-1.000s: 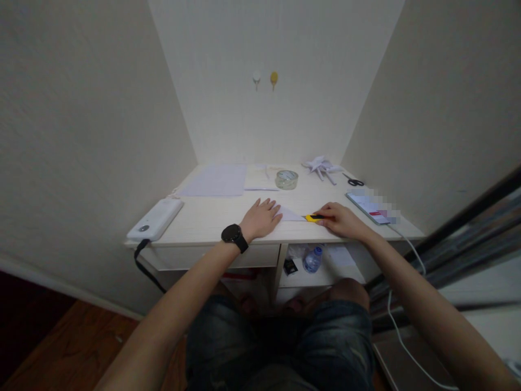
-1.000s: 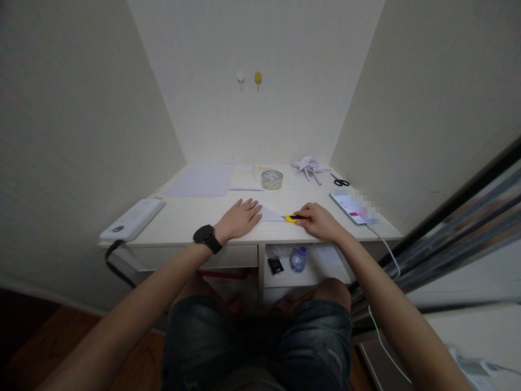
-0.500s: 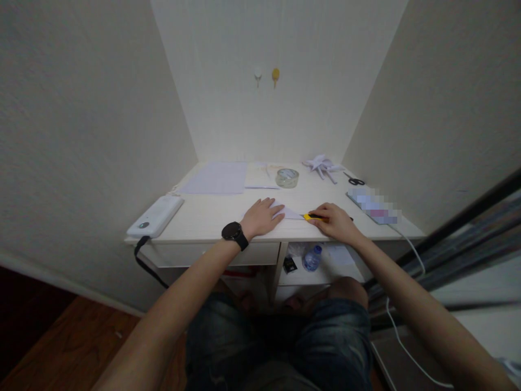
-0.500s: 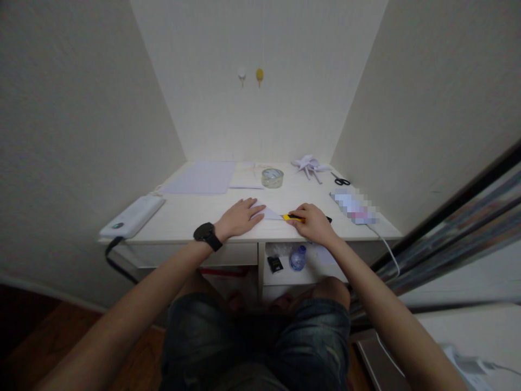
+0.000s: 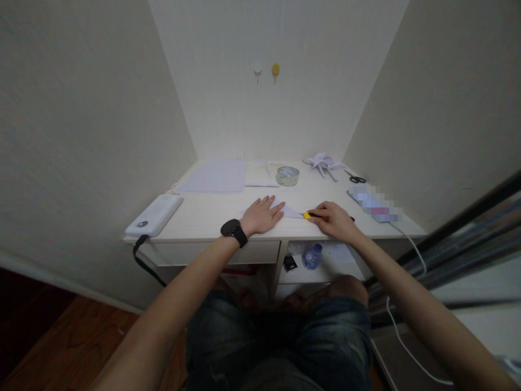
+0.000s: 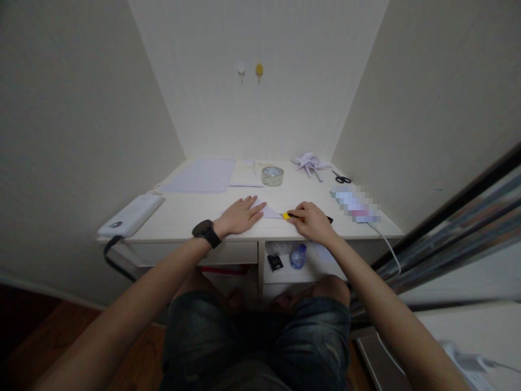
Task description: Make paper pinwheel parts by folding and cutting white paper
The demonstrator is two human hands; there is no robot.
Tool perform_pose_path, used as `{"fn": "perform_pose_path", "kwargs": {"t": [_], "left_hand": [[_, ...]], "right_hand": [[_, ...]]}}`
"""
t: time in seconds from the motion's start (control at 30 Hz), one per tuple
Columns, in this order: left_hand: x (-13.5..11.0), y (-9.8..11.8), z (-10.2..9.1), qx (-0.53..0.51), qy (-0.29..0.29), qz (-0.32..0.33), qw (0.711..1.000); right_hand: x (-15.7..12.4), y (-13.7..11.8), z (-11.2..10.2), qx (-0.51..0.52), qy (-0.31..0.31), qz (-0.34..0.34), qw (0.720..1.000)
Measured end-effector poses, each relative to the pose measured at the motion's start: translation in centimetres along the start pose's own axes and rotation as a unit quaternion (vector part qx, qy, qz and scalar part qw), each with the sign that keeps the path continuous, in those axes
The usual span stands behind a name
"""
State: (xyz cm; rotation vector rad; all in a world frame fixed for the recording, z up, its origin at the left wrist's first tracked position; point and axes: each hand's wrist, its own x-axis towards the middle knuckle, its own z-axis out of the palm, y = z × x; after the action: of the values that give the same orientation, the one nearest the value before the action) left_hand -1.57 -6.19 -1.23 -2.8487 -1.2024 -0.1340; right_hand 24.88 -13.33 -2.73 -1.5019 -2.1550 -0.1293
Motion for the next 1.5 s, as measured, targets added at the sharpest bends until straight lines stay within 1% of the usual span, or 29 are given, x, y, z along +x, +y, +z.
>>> {"fn": "perform_pose_path", "kwargs": {"t": [0.17, 0.37, 0.63, 0.9, 1.07, 1.17, 1.33, 1.43, 1.5], "left_hand": [[0.1, -0.1, 0.0, -0.012, -0.006, 0.000, 1.000], [0.2, -0.3, -0.1, -0.016, -0.018, 0.003, 1.000], [0.5, -0.7, 0.4, -0.025, -0.018, 0.006, 1.000], [0.5, -0.5, 0.1, -0.018, -0.030, 0.007, 0.999], [0.4, -0.4, -0.1, -0.024, -0.033, 0.005, 0.999], [0.4, -0.5, -0.1, -0.025, -0.033, 0.006, 0.999], [0.4, -0.4, 0.1, -0.019, -0.030, 0.007, 0.999], [0.3, -0.4, 0.0, -0.021, -0.022, 0.008, 1.000], [0.4, -0.6, -0.3, -0.023, -0.028, 0.012, 0.999]], "right_hand": [[0.2, 0.3, 0.0, 0.019, -0.008, -0.014, 1.000], [0.4, 0.8, 0.3, 0.044, -0.019, -0.007, 0.999], [0.9, 1.4, 0.2, 0.047, -0.041, -0.020, 0.998], [1.9, 1.9, 0.1, 0.072, -0.052, -0.006, 0.996], [2.4, 2.3, -0.2, 0.089, -0.065, -0.006, 0.994], [2.3, 2.9, -0.6, 0.118, -0.072, -0.005, 0.990], [1.9, 4.0, -1.3, 0.169, -0.100, -0.013, 0.980], [1.7, 4.3, -1.6, 0.170, -0.104, -0.015, 0.980], [1.5, 4.4, -1.7, 0.164, -0.098, -0.015, 0.981]]}}
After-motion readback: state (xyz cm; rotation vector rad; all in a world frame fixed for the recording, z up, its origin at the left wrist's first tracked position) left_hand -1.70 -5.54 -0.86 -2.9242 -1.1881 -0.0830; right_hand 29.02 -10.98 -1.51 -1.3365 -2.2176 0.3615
